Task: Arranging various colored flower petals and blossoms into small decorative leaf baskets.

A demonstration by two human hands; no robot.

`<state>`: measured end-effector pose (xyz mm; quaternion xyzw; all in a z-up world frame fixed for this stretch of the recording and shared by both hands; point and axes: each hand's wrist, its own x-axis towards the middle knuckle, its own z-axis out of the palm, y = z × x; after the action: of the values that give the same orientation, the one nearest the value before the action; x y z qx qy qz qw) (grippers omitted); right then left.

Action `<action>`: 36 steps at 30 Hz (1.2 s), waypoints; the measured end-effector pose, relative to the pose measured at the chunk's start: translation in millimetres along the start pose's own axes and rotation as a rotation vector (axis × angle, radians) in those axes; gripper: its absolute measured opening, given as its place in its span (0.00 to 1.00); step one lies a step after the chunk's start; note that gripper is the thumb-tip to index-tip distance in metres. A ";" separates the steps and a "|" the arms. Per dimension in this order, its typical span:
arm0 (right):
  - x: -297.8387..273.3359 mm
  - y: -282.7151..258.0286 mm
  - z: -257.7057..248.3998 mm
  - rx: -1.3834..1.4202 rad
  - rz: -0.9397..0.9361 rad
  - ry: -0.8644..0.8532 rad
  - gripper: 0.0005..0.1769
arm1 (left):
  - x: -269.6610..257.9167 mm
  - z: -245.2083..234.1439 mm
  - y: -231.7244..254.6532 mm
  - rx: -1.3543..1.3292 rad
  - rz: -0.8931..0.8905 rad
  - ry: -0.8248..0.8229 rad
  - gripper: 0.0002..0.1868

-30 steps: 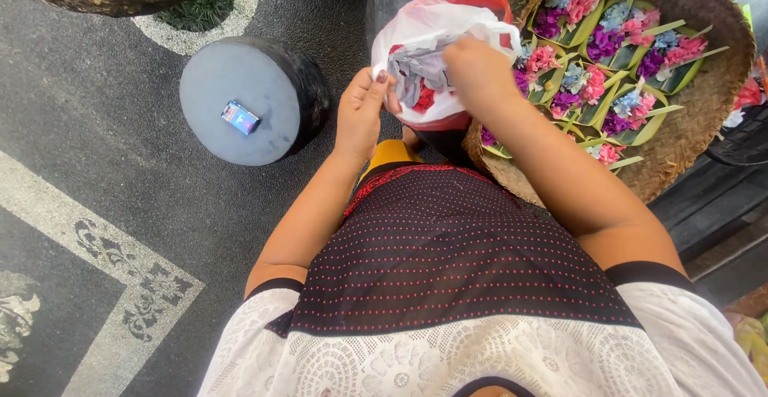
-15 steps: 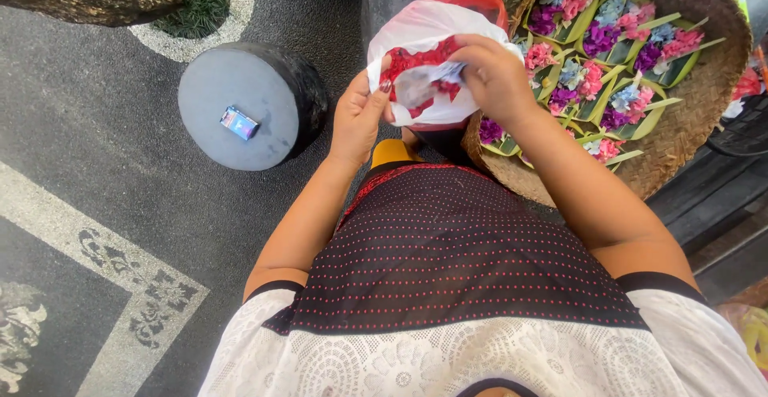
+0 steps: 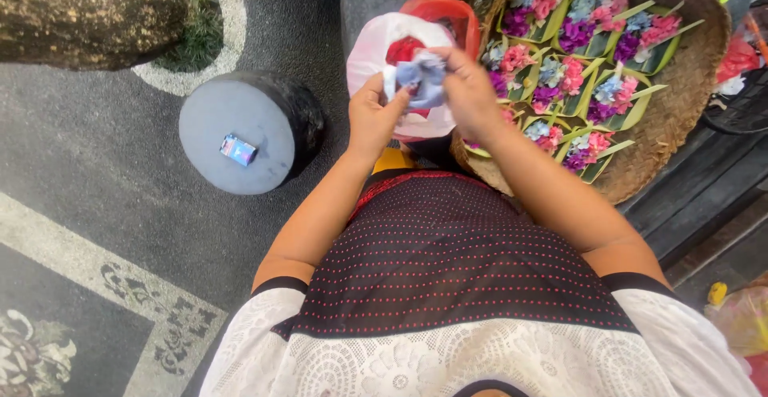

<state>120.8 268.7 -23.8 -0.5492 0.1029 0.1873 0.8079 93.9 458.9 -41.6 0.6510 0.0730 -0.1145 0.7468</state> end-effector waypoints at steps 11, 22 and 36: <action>-40.3 6.0 -61.6 -0.361 -0.385 0.083 0.26 | 7.9 21.6 44.2 -0.064 -0.251 -0.212 0.19; -165.2 -51.8 -413.1 0.488 -0.580 0.881 0.20 | 10.6 -7.4 30.7 -0.197 -0.258 0.010 0.24; -43.4 -66.6 -82.1 -0.419 -0.214 -0.173 0.15 | -31.9 -15.1 52.8 -0.002 -0.170 0.182 0.22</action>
<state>112.3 162.7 18.0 -0.6945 -0.0666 0.1644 0.6973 77.9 482.9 14.9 0.6495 0.1953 -0.1179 0.7254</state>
